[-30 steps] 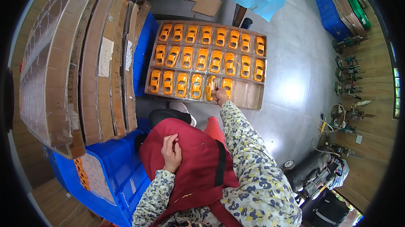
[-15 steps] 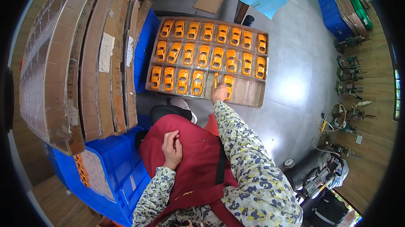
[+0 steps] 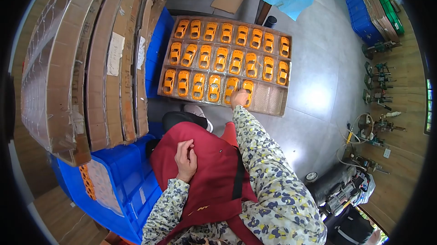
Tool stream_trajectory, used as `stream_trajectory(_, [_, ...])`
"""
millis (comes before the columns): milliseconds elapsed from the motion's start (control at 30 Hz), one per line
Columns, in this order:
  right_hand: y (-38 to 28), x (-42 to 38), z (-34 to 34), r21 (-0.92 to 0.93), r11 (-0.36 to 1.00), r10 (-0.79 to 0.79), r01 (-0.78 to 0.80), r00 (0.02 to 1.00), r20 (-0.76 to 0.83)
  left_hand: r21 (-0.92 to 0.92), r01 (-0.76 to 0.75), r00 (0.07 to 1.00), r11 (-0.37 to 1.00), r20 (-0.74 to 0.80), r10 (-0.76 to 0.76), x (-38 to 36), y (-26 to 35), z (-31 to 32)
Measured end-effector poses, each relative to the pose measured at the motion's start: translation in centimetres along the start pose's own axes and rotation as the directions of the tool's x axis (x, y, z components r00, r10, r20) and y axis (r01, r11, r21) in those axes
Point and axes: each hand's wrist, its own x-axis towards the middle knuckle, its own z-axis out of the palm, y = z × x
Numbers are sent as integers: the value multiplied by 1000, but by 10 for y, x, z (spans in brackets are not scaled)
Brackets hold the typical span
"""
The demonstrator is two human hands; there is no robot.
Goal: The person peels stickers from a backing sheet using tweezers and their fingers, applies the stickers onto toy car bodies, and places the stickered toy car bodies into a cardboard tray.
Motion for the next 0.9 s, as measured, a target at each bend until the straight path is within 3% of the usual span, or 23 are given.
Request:
stream_trajectory(100, [-4, -11, 4, 2, 999, 35, -35, 995, -97, 11, 3, 1000, 1000, 3, -3, -3, 0, -2])
stream_trajectory(233, [-4, -14, 2, -1, 998, -63, 64, 976, -211, 14, -11, 1000, 1000, -2, 11, -1, 1, -3])
stream_trajectory(333, [5, -5, 3, -20, 1000, 7, -8, 1000, -8, 11, -11, 1000, 1000, 0, 11, -1, -1, -2])
stream_trajectory(367, [15, 2, 15, -21, 1000, 4, -4, 1000, -6, 12, -9, 1000, 1000, -3, 9, -2, -1, -2])
stream_trajectory(467, [48, 32, 64, -403, 884, -205, 235, 972, 117, 20, -24, 999, 1000, -24, 24, 0, 1, -3])
stream_trajectory(567, [34, 20, 26, -377, 874, -253, 307, 950, 185, 19, -10, 1000, 1000, -11, 11, -1, 2, -2])
stream_trajectory(633, [35, 14, 10, -383, 845, -344, 373, 928, 146, 25, 27, 1000, 999, 7, -27, -3, 2, -7])
stream_trajectory(700, [46, 9, -5, -280, 848, -439, 450, 892, 104, 28, 42, 999, 999, -12, -42, -5, 8, -12])
stream_trajectory(733, [52, 12, -6, -160, 881, -422, 445, 893, 157, 36, 29, 999, 999, -43, -27, -7, 13, -17])
stream_trajectory(767, [91, 35, 25, 272, 927, -318, 257, 924, 211, 29, 73, 997, 997, -42, -72, -13, 20, -23])
stream_trajectory(800, [64, -1, -13, 384, 883, -373, 268, 899, 230, 12, 114, 993, 993, -37, -114, -19, 28, -32])
stream_trajectory(833, [57, -15, -29, 278, 915, -375, 291, 869, 324, -51, 102, 994, 993, -35, -104, -26, 40, -45])
stream_trajectory(867, [70, -19, -27, 389, 841, -503, 376, 808, 307, -124, 72, 997, 990, -22, -76, -31, 51, -58])
stream_trajectory(900, [70, -36, -41, 426, 865, -427, 265, 835, 347, -108, 80, 993, 991, -76, -88, -39, 63, -76])
